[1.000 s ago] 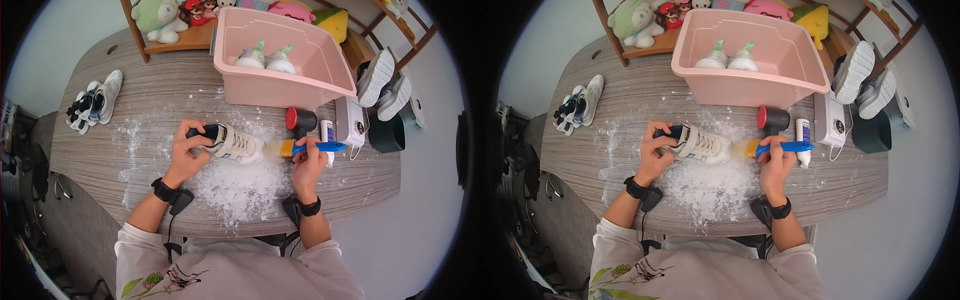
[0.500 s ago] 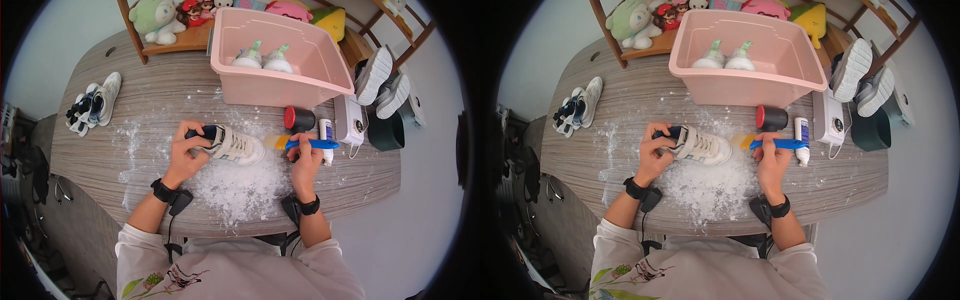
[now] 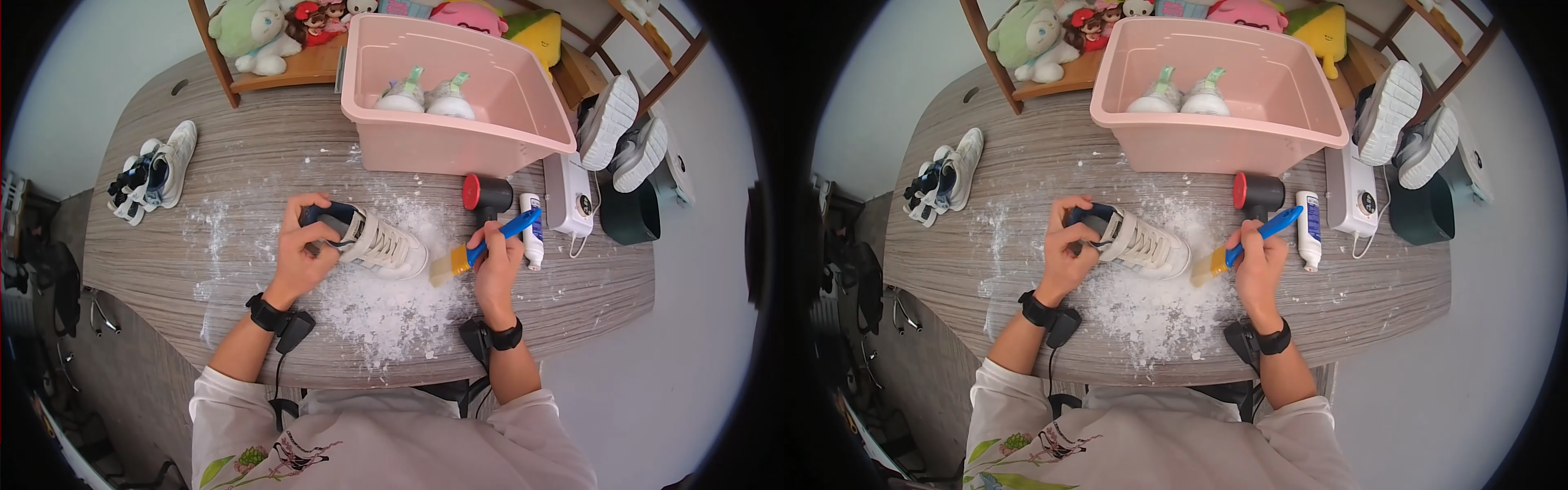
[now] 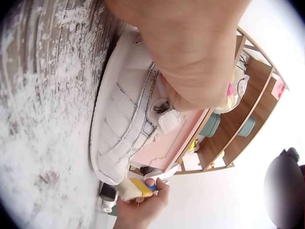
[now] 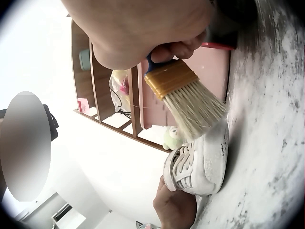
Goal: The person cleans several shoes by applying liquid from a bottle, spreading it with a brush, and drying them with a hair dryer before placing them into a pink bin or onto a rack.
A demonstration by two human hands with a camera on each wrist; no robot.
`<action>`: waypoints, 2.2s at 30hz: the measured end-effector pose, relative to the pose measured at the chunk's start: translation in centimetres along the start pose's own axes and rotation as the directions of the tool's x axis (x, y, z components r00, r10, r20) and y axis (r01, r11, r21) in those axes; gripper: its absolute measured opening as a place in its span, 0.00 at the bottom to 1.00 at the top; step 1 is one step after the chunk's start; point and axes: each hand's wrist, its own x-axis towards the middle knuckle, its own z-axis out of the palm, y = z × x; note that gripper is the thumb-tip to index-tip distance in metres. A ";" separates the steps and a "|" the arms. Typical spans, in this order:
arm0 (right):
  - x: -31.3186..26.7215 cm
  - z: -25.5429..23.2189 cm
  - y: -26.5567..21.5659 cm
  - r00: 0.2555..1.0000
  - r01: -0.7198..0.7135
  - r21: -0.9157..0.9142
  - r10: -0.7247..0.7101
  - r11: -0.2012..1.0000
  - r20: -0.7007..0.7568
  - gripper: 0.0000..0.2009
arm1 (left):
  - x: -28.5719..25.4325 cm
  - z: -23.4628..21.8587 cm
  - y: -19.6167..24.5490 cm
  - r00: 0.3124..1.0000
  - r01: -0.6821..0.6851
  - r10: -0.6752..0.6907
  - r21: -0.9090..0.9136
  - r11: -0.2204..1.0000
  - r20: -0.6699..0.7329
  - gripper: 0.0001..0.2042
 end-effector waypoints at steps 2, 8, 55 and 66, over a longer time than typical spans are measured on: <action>-0.1 0.0 0.0 0.999 -0.029 -0.027 0.030 0.999 0.046 0.13 | 0.1 -0.1 -0.5 0.999 -0.048 0.049 0.049 0.998 -0.021 0.07; 0.1 1.5 0.2 0.991 0.126 0.060 -0.123 0.990 -0.054 0.13 | 0.0 0.1 -0.5 0.998 -0.002 0.006 0.070 0.998 -0.056 0.07; -1.1 0.9 1.0 0.866 -0.030 0.121 -0.035 0.992 0.499 0.09 | 0.0 0.5 -0.3 0.976 0.166 -0.127 -0.220 0.961 0.178 0.10; -1.5 1.8 0.2 0.885 -0.001 0.147 -0.068 0.989 0.461 0.10 | 0.1 0.5 0.0 0.973 0.214 -0.185 -0.236 0.948 0.140 0.09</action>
